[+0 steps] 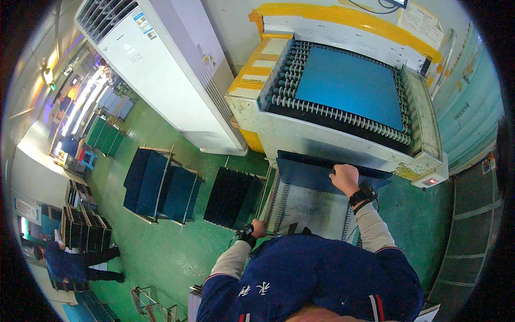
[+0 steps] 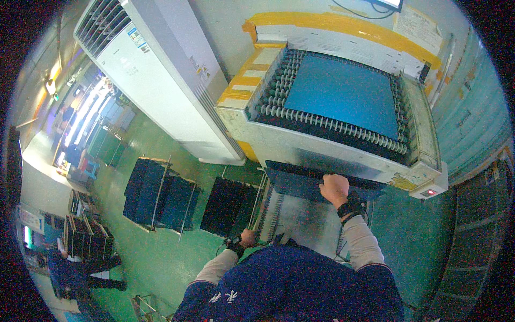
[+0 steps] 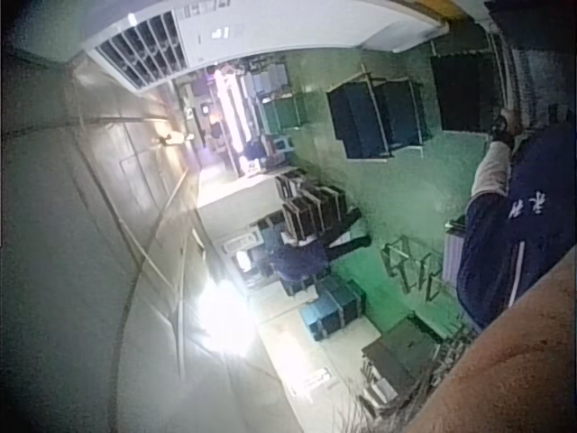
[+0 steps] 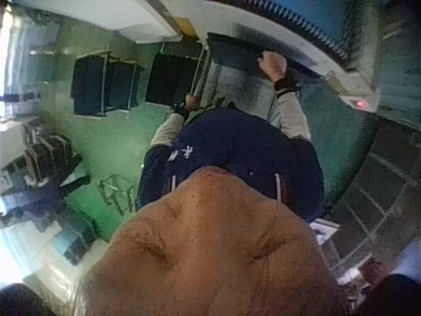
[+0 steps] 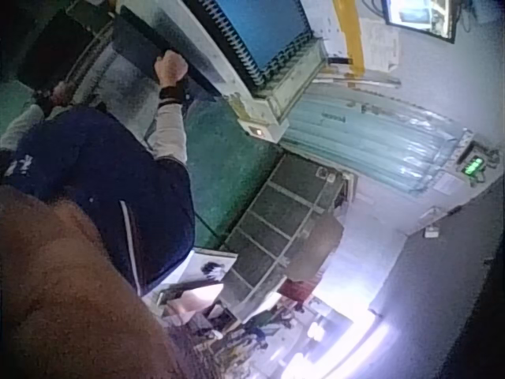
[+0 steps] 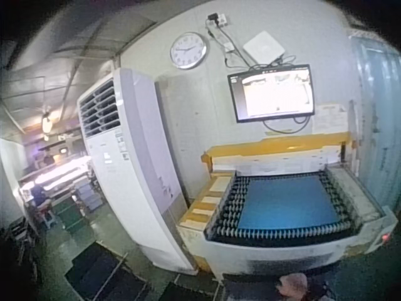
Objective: Picking up blue metal or glass sheets and feeding them into the rollers of a processing machine.
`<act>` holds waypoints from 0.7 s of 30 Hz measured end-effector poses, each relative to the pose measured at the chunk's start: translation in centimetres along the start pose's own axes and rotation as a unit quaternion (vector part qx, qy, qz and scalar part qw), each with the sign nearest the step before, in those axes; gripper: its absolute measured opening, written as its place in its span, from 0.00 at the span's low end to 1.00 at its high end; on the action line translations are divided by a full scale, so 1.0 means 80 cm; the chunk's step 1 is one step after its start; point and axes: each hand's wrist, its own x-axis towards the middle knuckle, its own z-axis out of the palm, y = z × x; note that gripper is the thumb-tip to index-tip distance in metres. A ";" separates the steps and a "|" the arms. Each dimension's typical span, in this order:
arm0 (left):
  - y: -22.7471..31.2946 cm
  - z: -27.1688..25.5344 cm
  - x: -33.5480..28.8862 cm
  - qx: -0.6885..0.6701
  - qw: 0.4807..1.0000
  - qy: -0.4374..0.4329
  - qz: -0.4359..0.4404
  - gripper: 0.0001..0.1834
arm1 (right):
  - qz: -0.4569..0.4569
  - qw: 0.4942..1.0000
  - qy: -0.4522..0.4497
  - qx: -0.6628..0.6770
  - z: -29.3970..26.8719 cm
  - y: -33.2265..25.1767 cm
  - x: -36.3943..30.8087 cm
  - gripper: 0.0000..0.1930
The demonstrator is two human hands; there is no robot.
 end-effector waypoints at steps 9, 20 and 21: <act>0.005 -0.002 -0.003 -0.029 0.998 -0.003 -0.052 0.17 | -0.005 1.000 0.005 -0.001 0.000 0.002 0.000 0.14; 0.018 -0.035 -0.014 -0.011 0.997 -0.051 -0.054 0.15 | -0.003 1.000 0.008 0.004 0.002 0.002 0.000 0.14; 0.021 -0.047 -0.017 0.007 0.996 -0.081 -0.023 0.16 | -0.003 1.000 0.007 0.003 0.003 0.004 0.000 0.14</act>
